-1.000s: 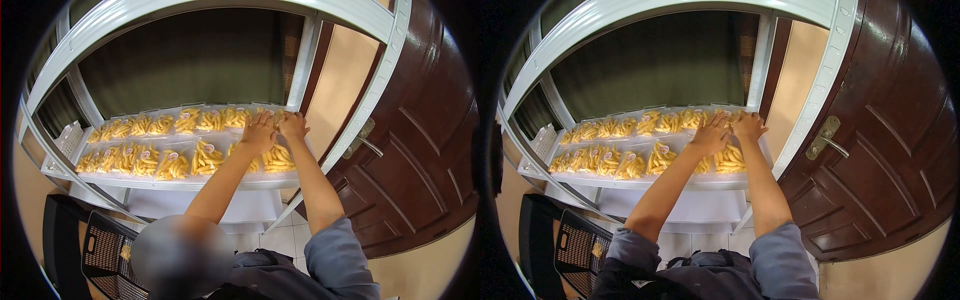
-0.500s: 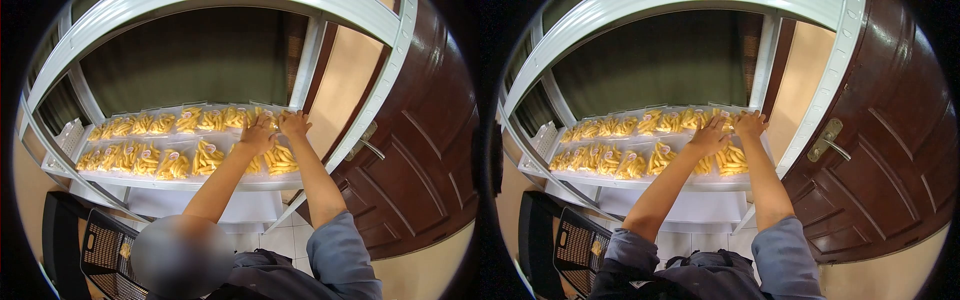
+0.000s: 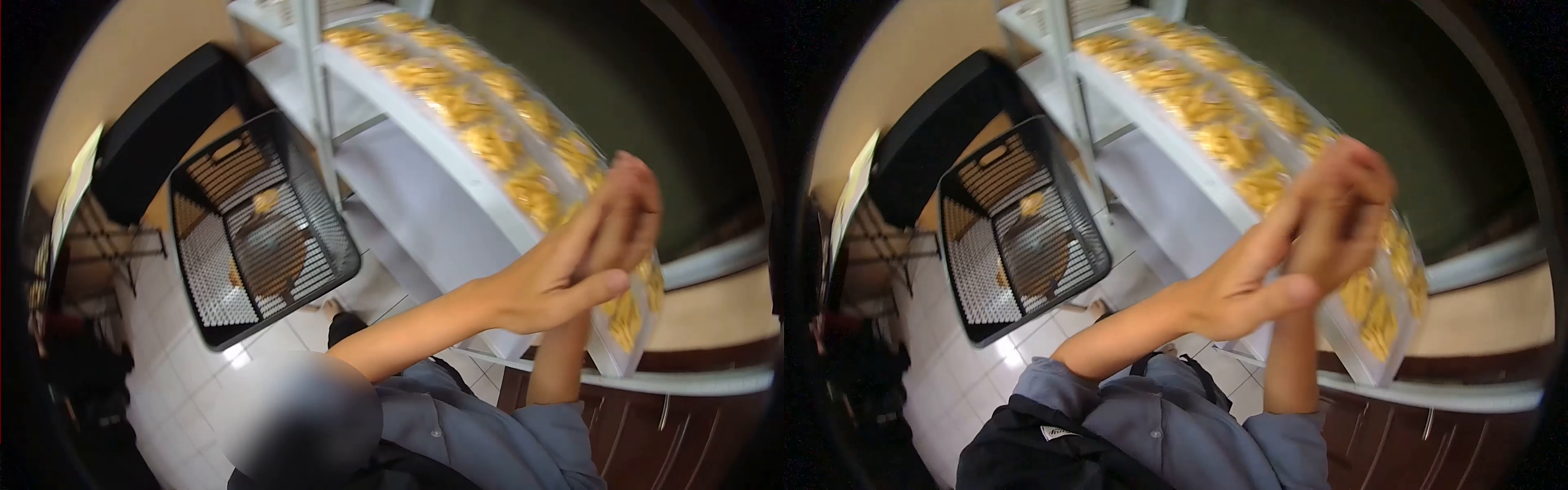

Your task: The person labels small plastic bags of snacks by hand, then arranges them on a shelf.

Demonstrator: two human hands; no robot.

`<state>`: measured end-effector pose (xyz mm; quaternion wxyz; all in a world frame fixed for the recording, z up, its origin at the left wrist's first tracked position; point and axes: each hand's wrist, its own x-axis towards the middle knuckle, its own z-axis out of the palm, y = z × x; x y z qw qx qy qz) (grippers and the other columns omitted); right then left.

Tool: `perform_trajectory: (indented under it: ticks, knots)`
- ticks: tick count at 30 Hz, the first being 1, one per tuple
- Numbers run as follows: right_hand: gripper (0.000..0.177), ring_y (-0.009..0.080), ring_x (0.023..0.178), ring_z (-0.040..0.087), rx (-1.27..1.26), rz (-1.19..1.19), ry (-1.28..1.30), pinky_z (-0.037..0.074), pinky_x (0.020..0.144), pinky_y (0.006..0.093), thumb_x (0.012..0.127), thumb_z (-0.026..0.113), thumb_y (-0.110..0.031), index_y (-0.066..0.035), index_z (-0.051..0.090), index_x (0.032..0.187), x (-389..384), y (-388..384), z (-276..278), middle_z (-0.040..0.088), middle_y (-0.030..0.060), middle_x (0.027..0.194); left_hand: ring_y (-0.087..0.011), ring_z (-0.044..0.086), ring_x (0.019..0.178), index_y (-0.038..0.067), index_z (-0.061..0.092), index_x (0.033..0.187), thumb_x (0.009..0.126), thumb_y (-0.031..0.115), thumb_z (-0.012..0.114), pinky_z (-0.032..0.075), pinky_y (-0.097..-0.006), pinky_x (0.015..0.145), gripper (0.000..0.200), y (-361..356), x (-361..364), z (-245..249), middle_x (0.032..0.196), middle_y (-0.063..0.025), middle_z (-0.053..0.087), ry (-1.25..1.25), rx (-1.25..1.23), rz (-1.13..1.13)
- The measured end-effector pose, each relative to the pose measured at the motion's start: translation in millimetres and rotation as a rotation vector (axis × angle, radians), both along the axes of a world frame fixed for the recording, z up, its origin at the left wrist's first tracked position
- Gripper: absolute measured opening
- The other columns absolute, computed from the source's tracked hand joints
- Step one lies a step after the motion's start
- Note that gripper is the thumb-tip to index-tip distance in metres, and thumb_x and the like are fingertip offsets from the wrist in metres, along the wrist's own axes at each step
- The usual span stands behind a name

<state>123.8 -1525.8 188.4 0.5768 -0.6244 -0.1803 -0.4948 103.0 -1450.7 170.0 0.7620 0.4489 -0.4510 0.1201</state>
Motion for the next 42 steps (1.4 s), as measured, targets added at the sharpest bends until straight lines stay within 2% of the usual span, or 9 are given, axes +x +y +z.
perform_trajectory:
  ticks: [4,6,12,13,16,18,24,29,42]
  knots:
    - [0.057,0.0378,0.124,0.009,-0.594,0.257,0.240,0.002,0.098,0.0492,0.085,0.028,-0.043,-0.002,0.031,0.126,23.2,114.9,-74.7,0.015,0.0230,0.133,-0.0215,0.015,0.125,0.001,0.011,0.131,0.086,0.043,0.027,0.014,-0.0305,0.099,0.064,106.8,12.7,-56.3,0.136,-0.0110,0.016,0.589,-0.187,0.115]
    - [0.055,0.0358,0.125,0.012,-0.705,0.532,0.167,-0.002,0.096,0.0512,0.085,0.027,-0.044,-0.005,0.039,0.121,27.1,166.2,-110.5,0.025,0.0210,0.131,-0.0226,0.022,0.123,0.006,0.018,0.131,0.085,0.049,0.027,0.016,-0.0308,0.100,0.063,160.1,5.8,-82.6,0.134,-0.0106,0.023,0.969,-0.372,0.081]
    - [0.048,0.0321,0.112,0.037,-1.071,0.970,0.606,0.028,0.093,0.0433,0.077,0.052,-0.035,-0.009,0.044,0.117,68.2,279.1,-252.9,0.035,0.0142,0.125,-0.0303,0.033,0.115,-0.003,0.016,0.127,0.081,0.052,0.032,0.022,-0.0400,0.099,0.073,304.1,-69.0,-178.1,0.132,-0.0218,0.019,1.081,-0.832,0.349]
    - [0.048,0.0321,0.108,0.040,-1.113,0.930,0.705,0.032,0.089,0.0401,0.076,0.055,-0.032,-0.006,0.045,0.115,79.1,292.2,-283.9,0.036,0.0161,0.123,-0.0312,0.039,0.110,0.000,0.017,0.127,0.082,0.049,0.033,0.029,-0.0395,0.095,0.069,331.2,-90.4,-196.6,0.132,-0.0209,0.020,0.893,-1.268,0.203]
    - [0.046,0.0293,0.096,0.050,-1.085,0.912,0.906,0.041,0.079,0.0350,0.072,0.060,-0.026,0.001,0.048,0.108,116.1,331.0,-383.6,0.048,0.0186,0.109,-0.0309,0.038,0.110,0.004,0.019,0.127,0.085,0.021,0.041,0.028,-0.0388,0.095,0.050,389.7,-134.6,-231.8,0.127,-0.0164,0.030,1.150,-0.374,1.484]
    - [0.045,0.0263,0.082,0.056,-0.833,0.849,1.289,0.045,0.071,0.0341,0.070,0.062,-0.026,0.002,0.049,0.103,142.2,363.2,-447.9,0.057,0.0163,0.092,-0.0293,0.025,0.121,-0.001,0.024,0.126,0.080,0.013,0.048,0.020,-0.0366,0.099,0.053,411.6,-146.1,-234.8,0.128,-0.0199,0.027,1.335,0.793,1.907]
    - [0.047,0.0278,0.073,0.056,-0.725,0.367,1.454,0.045,0.068,0.0373,0.071,0.061,-0.034,0.001,0.050,0.100,227.9,443.8,-553.9,0.059,0.0115,0.078,-0.0331,0.051,0.093,-0.005,0.033,0.118,0.082,0.013,0.045,0.037,-0.0359,0.081,0.042,428.7,-124.4,-257.9,0.103,-0.0243,0.050,1.622,0.661,1.695]
    - [0.078,0.0324,0.120,0.025,-0.777,-0.007,1.816,0.035,0.092,0.0425,0.071,0.058,-0.048,0.000,0.027,0.124,241.8,500.0,-545.8,0.017,0.0211,0.132,-0.0345,0.052,0.081,-0.008,0.041,0.108,0.086,0.023,0.036,0.040,-0.0374,0.071,0.039,423.0,-126.0,-266.7,0.091,-0.0224,0.053,1.720,0.810,1.778]
    - [0.019,0.0185,0.066,0.057,-0.504,-0.079,1.371,0.047,0.059,0.0318,0.071,0.065,-0.017,-0.006,0.058,0.085,243.3,484.6,-579.9,0.059,0.0073,0.075,-0.0333,0.050,0.089,-0.007,0.039,0.112,0.084,0.026,0.040,0.037,-0.0370,0.079,0.043,419.5,-137.1,-277.9,0.098,-0.0216,0.051,1.702,0.997,1.830]
